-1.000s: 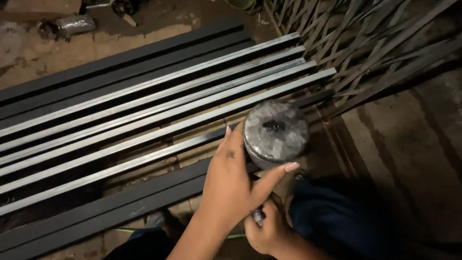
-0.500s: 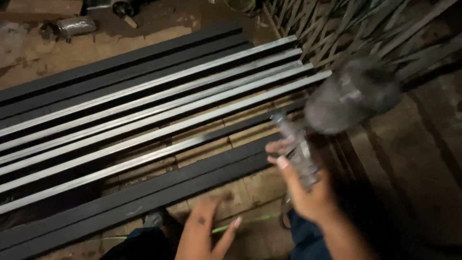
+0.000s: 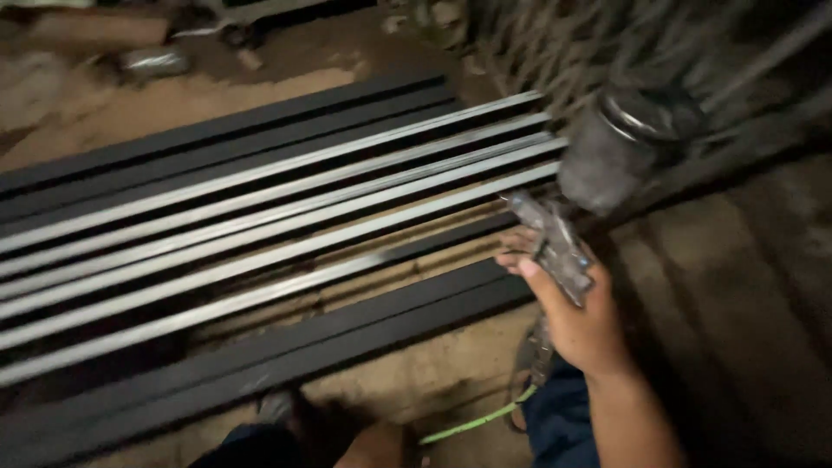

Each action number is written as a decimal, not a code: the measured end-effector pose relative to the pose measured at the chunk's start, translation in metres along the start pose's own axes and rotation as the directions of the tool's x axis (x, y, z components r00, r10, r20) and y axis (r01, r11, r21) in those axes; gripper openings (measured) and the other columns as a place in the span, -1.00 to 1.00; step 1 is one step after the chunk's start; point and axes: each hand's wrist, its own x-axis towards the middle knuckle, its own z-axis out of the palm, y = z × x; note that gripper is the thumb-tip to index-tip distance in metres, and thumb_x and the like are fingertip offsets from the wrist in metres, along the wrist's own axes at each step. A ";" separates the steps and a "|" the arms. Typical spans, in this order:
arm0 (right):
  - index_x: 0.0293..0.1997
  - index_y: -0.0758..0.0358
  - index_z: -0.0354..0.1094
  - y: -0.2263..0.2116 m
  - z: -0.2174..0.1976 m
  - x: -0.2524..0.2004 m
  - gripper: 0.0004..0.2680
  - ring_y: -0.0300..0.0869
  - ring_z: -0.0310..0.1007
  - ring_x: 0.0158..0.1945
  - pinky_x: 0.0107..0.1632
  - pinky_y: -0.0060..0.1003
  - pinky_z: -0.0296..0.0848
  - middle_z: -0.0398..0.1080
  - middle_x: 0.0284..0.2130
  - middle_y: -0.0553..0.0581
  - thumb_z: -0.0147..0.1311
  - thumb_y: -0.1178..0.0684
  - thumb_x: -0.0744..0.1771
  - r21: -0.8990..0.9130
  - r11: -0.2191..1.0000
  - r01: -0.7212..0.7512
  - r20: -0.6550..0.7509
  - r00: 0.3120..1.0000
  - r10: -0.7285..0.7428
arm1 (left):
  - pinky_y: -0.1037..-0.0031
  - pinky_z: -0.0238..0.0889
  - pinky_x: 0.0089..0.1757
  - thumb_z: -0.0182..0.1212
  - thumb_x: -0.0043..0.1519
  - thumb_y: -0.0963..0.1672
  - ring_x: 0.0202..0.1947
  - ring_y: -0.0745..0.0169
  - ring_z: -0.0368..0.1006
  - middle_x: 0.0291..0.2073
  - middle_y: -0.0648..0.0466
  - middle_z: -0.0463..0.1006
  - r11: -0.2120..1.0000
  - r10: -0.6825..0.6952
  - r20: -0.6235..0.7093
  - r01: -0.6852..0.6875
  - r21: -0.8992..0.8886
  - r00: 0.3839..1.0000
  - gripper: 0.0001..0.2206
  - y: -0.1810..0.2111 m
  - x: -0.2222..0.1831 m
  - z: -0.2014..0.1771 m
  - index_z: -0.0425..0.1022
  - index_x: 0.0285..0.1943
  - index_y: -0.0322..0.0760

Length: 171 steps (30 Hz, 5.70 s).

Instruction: Spray painting long metal bars laid out on the floor using a pneumatic spray gun.

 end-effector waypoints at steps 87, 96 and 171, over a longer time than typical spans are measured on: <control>-0.42 0.19 0.33 0.000 0.051 -0.005 -0.81 -0.30 0.39 -0.52 -0.30 -0.35 0.54 0.34 -0.63 -0.01 0.04 0.03 0.40 -0.183 0.975 -0.129 0.166 0.973 0.160 | 0.07 0.38 -0.34 0.02 0.38 0.12 -0.33 -0.15 0.51 -0.30 -0.14 0.57 0.997 0.055 0.172 -0.065 0.052 0.984 -0.52 0.025 0.006 -0.051 0.54 -0.21 -0.37; -0.15 0.29 0.45 0.000 0.053 -0.006 -0.90 -0.25 0.50 -0.46 -0.23 -0.31 0.59 0.45 -0.54 0.05 0.05 0.11 0.38 -0.067 0.988 -0.138 0.272 0.950 0.151 | -0.03 0.46 -0.22 0.01 0.35 0.15 -0.15 -0.36 0.57 -0.14 -0.28 0.61 0.994 0.033 0.078 -0.041 0.104 0.996 -0.45 0.023 0.010 -0.037 0.59 -0.08 -0.44; -0.57 0.25 0.33 0.050 -0.106 0.073 -0.70 -0.19 0.46 -0.63 -0.52 -0.41 0.32 0.33 -0.74 0.12 0.06 0.19 0.44 -0.382 0.914 -0.137 -0.498 0.864 -0.078 | 0.22 0.39 0.02 0.18 0.25 0.27 0.01 -0.05 0.53 -0.09 -0.04 0.58 0.980 -0.197 0.043 0.198 -0.006 0.979 -0.53 0.028 0.000 -0.070 0.61 -0.02 0.01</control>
